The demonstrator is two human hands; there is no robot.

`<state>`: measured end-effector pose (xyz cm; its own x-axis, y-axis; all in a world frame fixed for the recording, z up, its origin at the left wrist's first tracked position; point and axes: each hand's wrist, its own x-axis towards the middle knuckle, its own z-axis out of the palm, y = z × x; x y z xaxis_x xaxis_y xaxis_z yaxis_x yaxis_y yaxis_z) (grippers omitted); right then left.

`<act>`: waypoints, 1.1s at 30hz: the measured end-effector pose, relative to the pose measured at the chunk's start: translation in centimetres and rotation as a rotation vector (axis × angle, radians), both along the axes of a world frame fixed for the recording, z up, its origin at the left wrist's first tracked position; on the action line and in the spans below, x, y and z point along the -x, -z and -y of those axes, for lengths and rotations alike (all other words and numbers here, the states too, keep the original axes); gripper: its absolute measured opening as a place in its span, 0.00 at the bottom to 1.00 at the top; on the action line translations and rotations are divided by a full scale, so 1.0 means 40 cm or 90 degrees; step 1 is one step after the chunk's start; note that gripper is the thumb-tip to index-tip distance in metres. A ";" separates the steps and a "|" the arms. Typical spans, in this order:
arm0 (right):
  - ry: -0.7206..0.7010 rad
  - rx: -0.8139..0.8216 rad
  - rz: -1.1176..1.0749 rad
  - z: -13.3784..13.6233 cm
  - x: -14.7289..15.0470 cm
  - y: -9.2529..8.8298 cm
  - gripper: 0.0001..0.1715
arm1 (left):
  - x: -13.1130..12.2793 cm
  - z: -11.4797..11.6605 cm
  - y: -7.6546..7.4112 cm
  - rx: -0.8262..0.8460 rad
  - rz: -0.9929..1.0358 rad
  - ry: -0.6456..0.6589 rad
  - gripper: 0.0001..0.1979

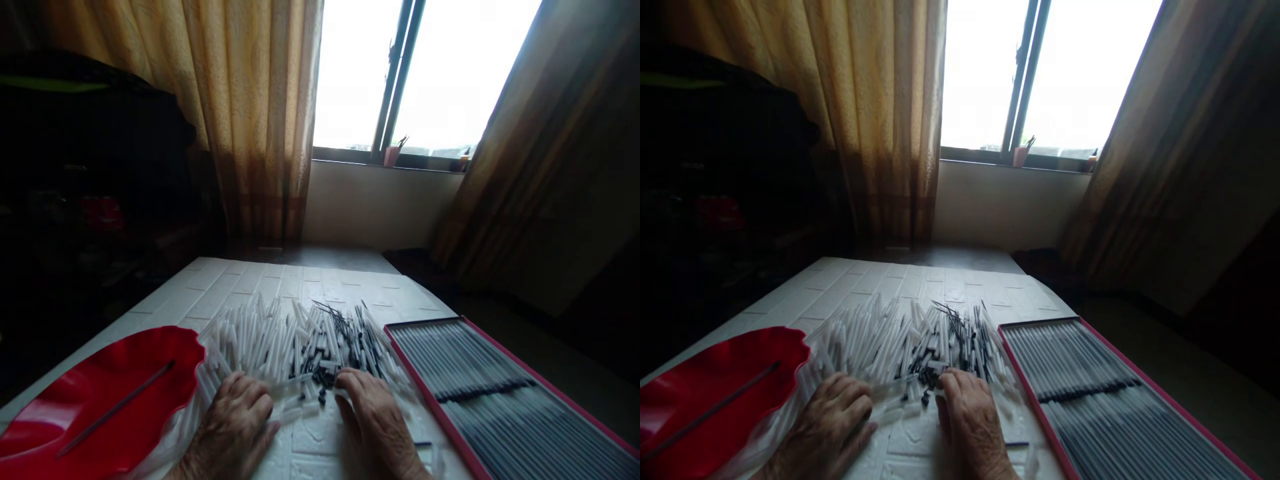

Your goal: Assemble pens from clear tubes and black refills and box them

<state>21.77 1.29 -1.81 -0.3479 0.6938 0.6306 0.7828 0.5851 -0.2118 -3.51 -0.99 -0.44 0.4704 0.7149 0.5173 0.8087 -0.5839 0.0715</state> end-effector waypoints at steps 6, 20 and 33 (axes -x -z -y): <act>-0.048 0.122 0.025 -0.004 -0.023 -0.073 0.14 | -0.015 0.007 -0.028 0.052 -0.036 -0.023 0.03; -0.014 0.126 -0.207 -0.099 -0.034 -0.020 0.18 | -0.082 -0.107 -0.094 0.043 -0.162 -0.017 0.11; -0.025 0.143 -0.185 -0.084 -0.033 -0.019 0.12 | -0.108 -0.116 -0.089 0.080 -0.227 0.026 0.03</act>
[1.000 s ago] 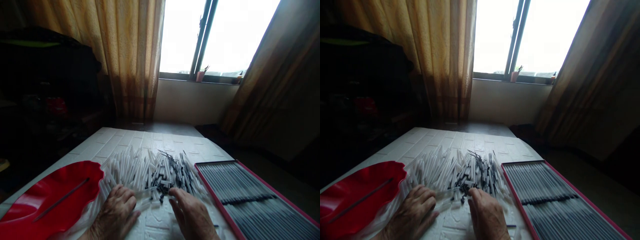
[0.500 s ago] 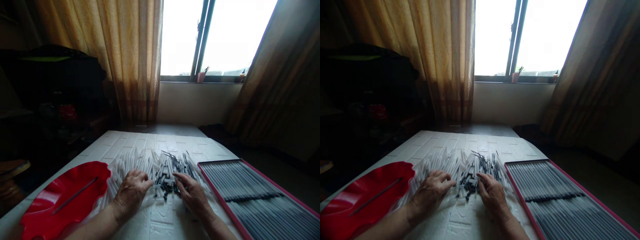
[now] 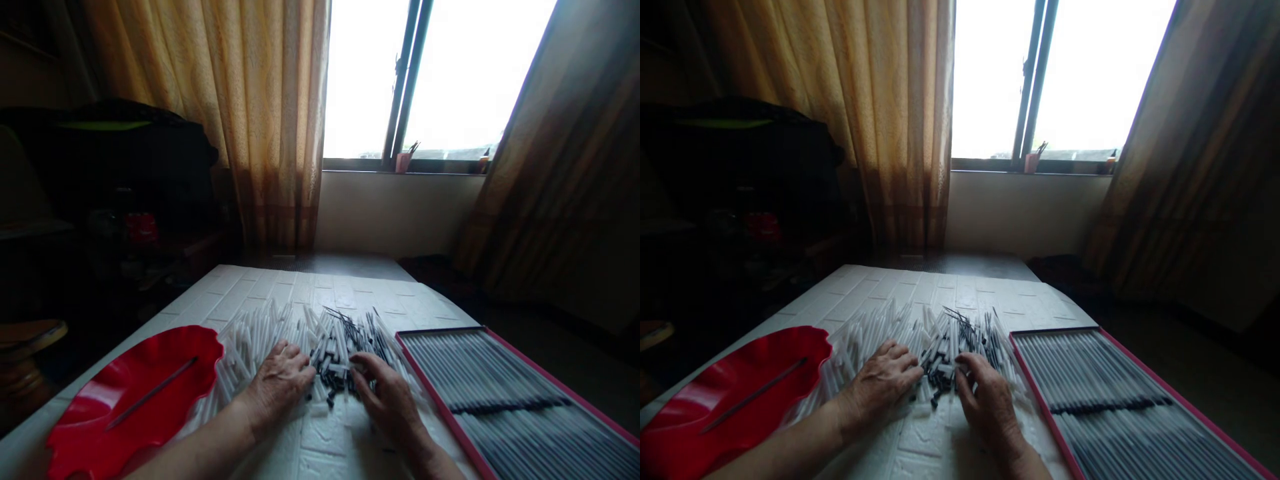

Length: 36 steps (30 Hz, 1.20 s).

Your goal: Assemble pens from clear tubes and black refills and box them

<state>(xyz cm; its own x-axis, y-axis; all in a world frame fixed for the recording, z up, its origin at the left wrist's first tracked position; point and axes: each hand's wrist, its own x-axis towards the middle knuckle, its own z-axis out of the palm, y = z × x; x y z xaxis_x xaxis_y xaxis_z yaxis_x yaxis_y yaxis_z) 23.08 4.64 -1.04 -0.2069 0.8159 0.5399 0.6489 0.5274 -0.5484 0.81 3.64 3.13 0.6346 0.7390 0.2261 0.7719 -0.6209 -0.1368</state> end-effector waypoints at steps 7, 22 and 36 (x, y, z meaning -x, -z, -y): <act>-0.023 0.042 0.109 0.027 0.006 -0.026 0.13 | 0.035 0.035 -0.008 0.023 -0.008 -0.055 0.05; -0.025 -0.099 0.056 0.033 0.026 -0.012 0.14 | 0.077 0.084 -0.066 0.090 0.176 -0.210 0.08; -0.262 0.393 -0.446 0.075 0.083 -0.049 0.21 | 0.064 0.139 0.013 0.310 0.699 -0.181 0.14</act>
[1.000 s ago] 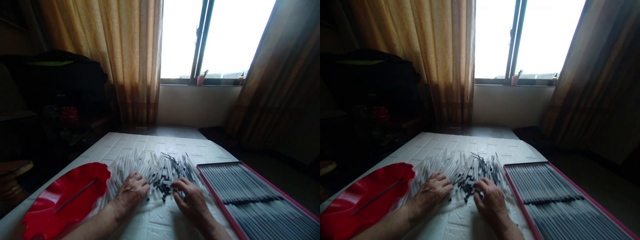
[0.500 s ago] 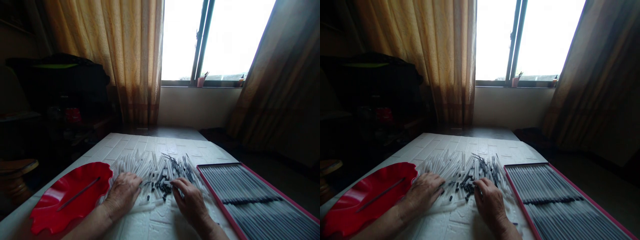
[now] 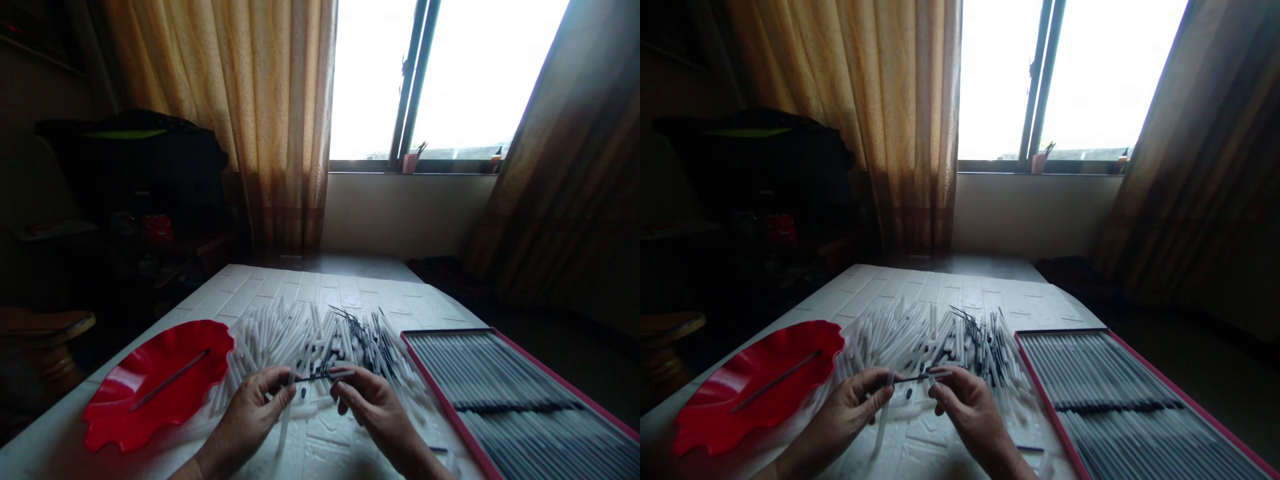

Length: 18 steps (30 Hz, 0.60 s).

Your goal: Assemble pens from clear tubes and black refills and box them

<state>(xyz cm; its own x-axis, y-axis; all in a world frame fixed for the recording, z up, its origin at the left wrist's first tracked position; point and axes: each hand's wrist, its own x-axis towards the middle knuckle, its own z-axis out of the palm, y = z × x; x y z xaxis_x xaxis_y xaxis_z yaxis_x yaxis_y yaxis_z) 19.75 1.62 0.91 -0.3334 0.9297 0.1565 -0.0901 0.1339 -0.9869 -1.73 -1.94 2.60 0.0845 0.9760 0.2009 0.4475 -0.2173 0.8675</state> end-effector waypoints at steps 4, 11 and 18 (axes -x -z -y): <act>0.002 0.091 -0.078 0.001 0.001 -0.012 0.26 | -0.012 -0.012 0.035 0.059 0.110 0.003 0.21; 0.031 0.052 -0.093 0.013 0.007 -0.026 0.24 | -0.028 -0.016 0.029 0.106 0.257 -0.022 0.18; 0.192 -0.010 -0.138 0.003 -0.016 -0.013 0.20 | -0.016 -0.036 0.007 0.150 0.480 -0.126 0.15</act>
